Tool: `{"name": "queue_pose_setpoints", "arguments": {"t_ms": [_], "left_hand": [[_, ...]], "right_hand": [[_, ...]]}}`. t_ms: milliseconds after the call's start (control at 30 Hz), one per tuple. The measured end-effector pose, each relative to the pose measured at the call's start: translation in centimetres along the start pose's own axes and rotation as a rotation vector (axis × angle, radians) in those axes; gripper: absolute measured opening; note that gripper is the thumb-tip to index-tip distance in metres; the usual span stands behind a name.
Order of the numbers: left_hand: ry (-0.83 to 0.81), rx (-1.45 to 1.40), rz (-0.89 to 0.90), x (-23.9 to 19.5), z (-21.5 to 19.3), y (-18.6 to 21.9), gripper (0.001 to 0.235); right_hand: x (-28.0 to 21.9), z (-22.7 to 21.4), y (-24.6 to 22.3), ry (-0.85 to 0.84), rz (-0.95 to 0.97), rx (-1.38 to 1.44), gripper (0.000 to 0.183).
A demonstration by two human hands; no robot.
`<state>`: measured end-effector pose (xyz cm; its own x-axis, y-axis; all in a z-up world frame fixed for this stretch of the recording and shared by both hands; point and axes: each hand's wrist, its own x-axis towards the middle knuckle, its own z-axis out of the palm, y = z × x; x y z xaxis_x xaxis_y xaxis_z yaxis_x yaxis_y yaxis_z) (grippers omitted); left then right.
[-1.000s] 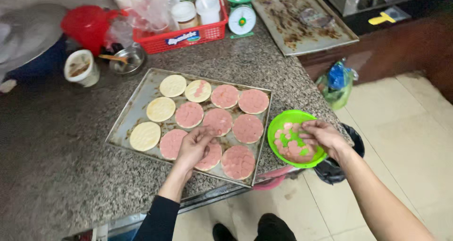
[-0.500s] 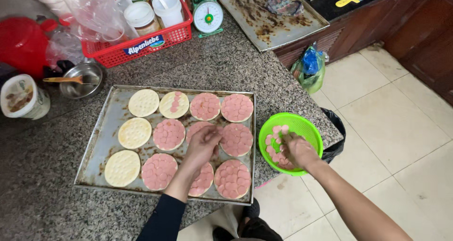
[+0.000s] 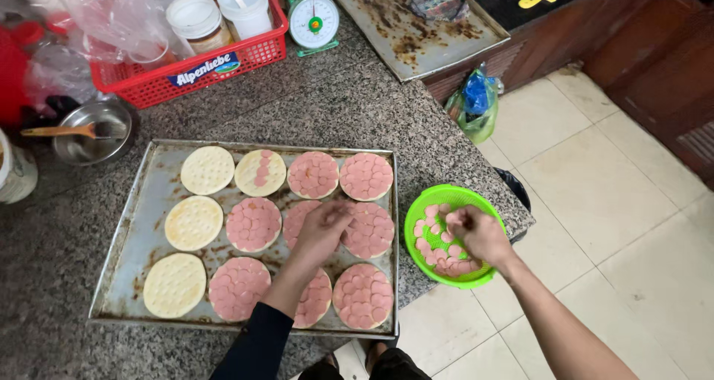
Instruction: The person places pink heart-shaped toppings onto round dough bases arranged on a baking tray. They then retrieve baked bread rolls from an oven using a cloth and tongs, and place them on a cooling rack.
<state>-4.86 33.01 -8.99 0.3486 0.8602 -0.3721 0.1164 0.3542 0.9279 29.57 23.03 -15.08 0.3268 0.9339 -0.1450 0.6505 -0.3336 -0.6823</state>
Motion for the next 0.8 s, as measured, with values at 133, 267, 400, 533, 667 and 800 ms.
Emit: {"name": "queue_pose_setpoints", "arguments": {"t_ms": [133, 267, 400, 533, 667, 800], "left_hand": [[-0.084, -0.032, 0.014, 0.6, -1.6, -0.5, 0.026], [-0.124, -0.025, 0.059, 0.9, -3.5, -0.2, 0.025], [-0.197, 0.004, 0.239, 0.6, -5.2, 0.9, 0.024], [-0.110, 0.296, 0.469, -0.3, -7.4, 3.1, 0.025], [-0.071, 0.423, 0.598, -1.5, -10.0, 5.1, 0.028], [0.000, 0.556, 0.724, -1.9, -12.5, 5.8, 0.028]], "right_hand": [[0.1, 0.3, -0.7, -0.097, 0.385, 0.783, 0.020], [-1.1, -0.1, -6.0, -0.120, 0.450, 1.150, 0.016], [-2.6, 2.0, -14.3, -0.198, 0.410, 1.329, 0.021], [-3.3, 5.4, -21.5, -0.212, 0.452, 1.246, 0.032], [-3.4, 9.3, -25.4, -0.380, 0.352, 1.312, 0.035], [-2.5, 13.2, -26.9, -0.417, 0.281, 1.332, 0.026]]}}
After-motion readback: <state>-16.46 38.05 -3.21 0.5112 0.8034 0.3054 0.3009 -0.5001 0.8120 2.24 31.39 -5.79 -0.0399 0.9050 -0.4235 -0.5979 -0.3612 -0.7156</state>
